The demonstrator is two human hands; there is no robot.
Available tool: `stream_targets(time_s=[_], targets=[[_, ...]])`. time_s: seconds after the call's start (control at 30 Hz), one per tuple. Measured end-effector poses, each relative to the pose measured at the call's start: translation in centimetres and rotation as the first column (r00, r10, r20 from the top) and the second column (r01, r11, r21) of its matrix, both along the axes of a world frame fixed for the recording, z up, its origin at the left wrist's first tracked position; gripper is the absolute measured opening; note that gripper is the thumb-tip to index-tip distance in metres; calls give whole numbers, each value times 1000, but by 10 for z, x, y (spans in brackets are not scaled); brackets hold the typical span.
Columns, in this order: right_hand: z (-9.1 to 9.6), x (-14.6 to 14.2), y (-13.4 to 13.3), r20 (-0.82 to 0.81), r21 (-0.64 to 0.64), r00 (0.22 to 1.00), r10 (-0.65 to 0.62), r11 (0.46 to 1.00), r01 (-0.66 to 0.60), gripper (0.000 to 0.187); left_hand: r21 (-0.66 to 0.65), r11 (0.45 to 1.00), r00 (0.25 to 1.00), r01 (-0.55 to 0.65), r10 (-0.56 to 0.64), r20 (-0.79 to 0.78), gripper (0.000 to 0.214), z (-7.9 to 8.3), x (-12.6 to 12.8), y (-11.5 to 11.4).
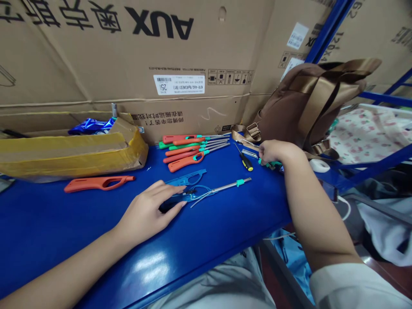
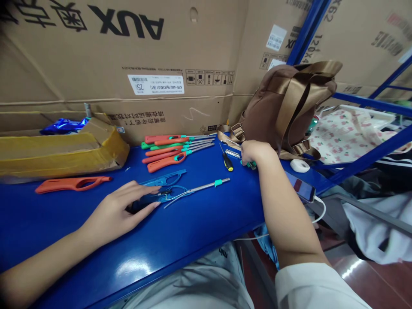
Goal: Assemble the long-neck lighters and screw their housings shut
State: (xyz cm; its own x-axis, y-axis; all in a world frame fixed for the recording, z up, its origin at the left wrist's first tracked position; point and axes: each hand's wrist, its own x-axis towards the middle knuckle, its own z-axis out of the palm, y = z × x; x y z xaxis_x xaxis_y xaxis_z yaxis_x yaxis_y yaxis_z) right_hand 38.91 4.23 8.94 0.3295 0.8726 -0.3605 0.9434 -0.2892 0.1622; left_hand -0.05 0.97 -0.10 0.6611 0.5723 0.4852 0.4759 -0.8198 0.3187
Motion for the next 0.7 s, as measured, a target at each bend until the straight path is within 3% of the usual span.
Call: stream_targets(time_s=[0.13, 0.23, 0.37, 0.5, 0.7], targets=[[1, -2, -3, 13, 41, 1000, -3, 999, 2, 15, 0, 1000, 1000, 0, 0, 2, 28, 0, 0, 0], [3, -9, -6, 39, 165, 999, 2, 986, -8, 18, 1, 1000, 1000, -2, 2, -6, 28, 0, 1, 0], [0, -30, -9, -5, 381, 986, 168, 912, -154, 17, -10, 1000, 1000, 14, -14, -14, 27, 2, 2, -2], [-19, -69, -13, -162, 508, 843, 513, 776, -374, 15, -45, 999, 997, 23, -26, -70, 32, 7, 2, -5], [-55, -124, -28, -286, 616, 594, 752, 619, -488, 13, -62, 998, 997, -2, -2, -73, 36, 11, 5, -9]])
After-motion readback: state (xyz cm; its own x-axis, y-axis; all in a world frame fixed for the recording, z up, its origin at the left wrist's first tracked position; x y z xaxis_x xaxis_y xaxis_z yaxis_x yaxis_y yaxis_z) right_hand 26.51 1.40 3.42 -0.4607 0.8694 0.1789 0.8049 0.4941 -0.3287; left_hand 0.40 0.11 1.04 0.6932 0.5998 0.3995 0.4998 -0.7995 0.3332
